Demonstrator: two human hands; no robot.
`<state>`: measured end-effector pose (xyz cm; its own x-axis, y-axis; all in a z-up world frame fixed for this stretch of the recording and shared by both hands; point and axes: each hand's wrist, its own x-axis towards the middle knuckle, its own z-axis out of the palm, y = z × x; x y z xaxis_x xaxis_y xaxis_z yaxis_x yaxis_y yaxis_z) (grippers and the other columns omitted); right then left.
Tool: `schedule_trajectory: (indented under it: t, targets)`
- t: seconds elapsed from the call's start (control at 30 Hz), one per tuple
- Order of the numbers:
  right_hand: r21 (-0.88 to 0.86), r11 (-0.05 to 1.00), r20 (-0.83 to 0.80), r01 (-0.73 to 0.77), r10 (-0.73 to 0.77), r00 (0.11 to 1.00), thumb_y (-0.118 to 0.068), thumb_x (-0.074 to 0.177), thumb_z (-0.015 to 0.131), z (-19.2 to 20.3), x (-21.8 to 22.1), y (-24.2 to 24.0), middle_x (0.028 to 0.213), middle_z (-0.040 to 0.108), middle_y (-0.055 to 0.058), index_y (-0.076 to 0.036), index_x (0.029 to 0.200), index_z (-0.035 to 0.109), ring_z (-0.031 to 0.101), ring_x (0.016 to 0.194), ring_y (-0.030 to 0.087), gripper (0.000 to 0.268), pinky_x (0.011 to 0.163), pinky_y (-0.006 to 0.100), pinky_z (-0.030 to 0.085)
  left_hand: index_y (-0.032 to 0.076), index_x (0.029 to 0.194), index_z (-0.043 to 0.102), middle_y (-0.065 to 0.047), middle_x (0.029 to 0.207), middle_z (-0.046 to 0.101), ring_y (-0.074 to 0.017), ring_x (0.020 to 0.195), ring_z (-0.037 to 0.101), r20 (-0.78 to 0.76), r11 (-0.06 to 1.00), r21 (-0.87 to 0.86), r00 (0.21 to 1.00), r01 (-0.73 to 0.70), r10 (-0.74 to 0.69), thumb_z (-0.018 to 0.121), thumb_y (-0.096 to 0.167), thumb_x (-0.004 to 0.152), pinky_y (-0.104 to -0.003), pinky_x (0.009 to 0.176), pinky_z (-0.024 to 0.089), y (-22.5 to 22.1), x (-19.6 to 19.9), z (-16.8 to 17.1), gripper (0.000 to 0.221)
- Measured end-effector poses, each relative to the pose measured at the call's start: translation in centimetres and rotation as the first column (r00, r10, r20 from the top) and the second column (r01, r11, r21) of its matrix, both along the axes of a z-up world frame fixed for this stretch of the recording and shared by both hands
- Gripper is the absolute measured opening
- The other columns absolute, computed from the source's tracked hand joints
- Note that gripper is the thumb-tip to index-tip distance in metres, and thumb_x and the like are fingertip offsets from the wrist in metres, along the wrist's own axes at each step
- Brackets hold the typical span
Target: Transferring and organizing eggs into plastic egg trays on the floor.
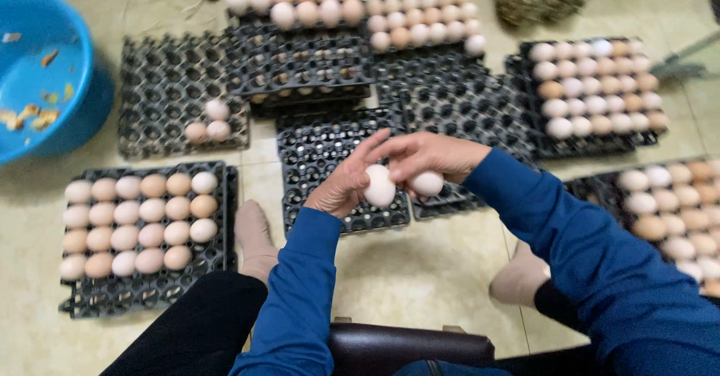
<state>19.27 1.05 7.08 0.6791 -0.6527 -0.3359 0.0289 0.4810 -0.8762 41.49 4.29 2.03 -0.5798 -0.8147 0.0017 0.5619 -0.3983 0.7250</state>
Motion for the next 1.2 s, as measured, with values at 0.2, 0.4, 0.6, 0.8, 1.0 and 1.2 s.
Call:
schedule_trajectory:
  t: [0.2, 0.4, 0.6, 0.8, 1.0, 1.2]
  targets:
    - [-0.13, 0.964, -0.132, -0.233, 0.216, 0.968, -0.003, 0.073, 0.084, 2.0, -6.7, 4.0, 0.077, 0.071, 0.015, 0.001, 0.121, 0.068, 0.069, 0.05, 0.023, 0.051, 0.036, 0.035, 0.057, 0.009, 0.162, 0.031, -0.011, 0.147, 0.06, -0.0191, 0.107, 0.068, 0.227, 0.963, -0.087, 0.946, 0.256, -0.231, 0.082, 0.034, 0.075, -0.029, 0.075, 0.06, 1.3, -7.7, 1.7, 0.104]
    - [-0.336, 0.928, -0.274, 0.161, -0.26, 0.926, -0.01, 0.062, 0.092, 10.0, -22.8, 9.2, 0.094, 0.074, 0.007, -0.009, 0.125, 0.072, 0.071, 0.078, 0.016, 0.065, 0.056, 0.031, 0.058, 0.018, 0.165, 0.016, -0.011, 0.097, 0.072, -0.015, 0.08, 0.073, 0.38, 0.941, -0.129, 0.892, 0.312, -0.244, 0.071, 0.045, 0.08, -0.025, 0.064, 0.06, 3.1, -15.7, 10.2, 0.104]
    - [-0.748, 0.545, -0.441, 0.378, -0.834, 0.331, -0.012, 0.077, 0.081, 6.3, -45.5, 20.9, 0.111, 0.072, 0.01, -0.003, 0.129, 0.067, 0.065, 0.094, 0.017, 0.055, 0.084, 0.029, 0.053, 0.003, 0.162, 0.033, -0.014, 0.096, 0.067, -0.0171, 0.077, 0.057, 0.554, 0.982, -0.053, 0.823, 0.182, -0.123, 0.054, 0.025, 0.097, -0.029, 0.066, 0.044, 4.1, -15.3, 7.3, 0.071]
    - [-0.678, 0.637, -0.724, 0.366, -0.666, -0.183, -0.043, 0.069, 0.085, -11.6, -47.0, 27.0, 0.101, 0.075, 0.013, -0.014, 0.123, 0.073, 0.068, 0.089, 0.031, 0.063, 0.08, 0.042, 0.054, 0.003, 0.153, 0.045, -0.021, 0.1, 0.06, -0.0261, 0.088, 0.054, 0.768, 0.975, 0.187, 0.636, -0.119, -0.069, 0.052, 0.021, 0.101, -0.04, 0.076, 0.041, 6.8, -13.9, 2.7, 0.055]
    - [-0.532, 0.801, -0.843, 0.275, -0.471, -0.259, -0.038, 0.077, 0.081, -16.2, -44.0, 24.9, 0.101, 0.076, 0.009, -0.023, 0.119, 0.068, 0.071, 0.095, 0.035, 0.046, 0.081, 0.049, 0.056, 0.007, 0.15, 0.05, -0.019, 0.102, 0.064, -0.0233, 0.082, 0.058, 0.757, 0.947, 0.22, 0.653, -0.233, -0.016, 0.052, 0.019, 0.103, -0.034, 0.07, 0.044, 6.6, -8.9, -2.9, 0.049]
    - [-0.806, 0.578, -0.588, 0.124, -0.761, -0.274, -0.039, 0.085, 0.079, -19.5, -42.9, 26.0, 0.105, 0.065, 0.015, -0.013, 0.121, 0.067, 0.065, 0.093, 0.038, 0.046, 0.081, 0.049, 0.053, 0.01, 0.146, 0.052, -0.016, 0.101, 0.063, -0.024, 0.083, 0.057, 0.786, 0.902, 0.243, 0.618, -0.356, 0.032, 0.053, 0.021, 0.103, -0.035, 0.071, 0.043, 7.3, -6.9, -4.7, 0.045]
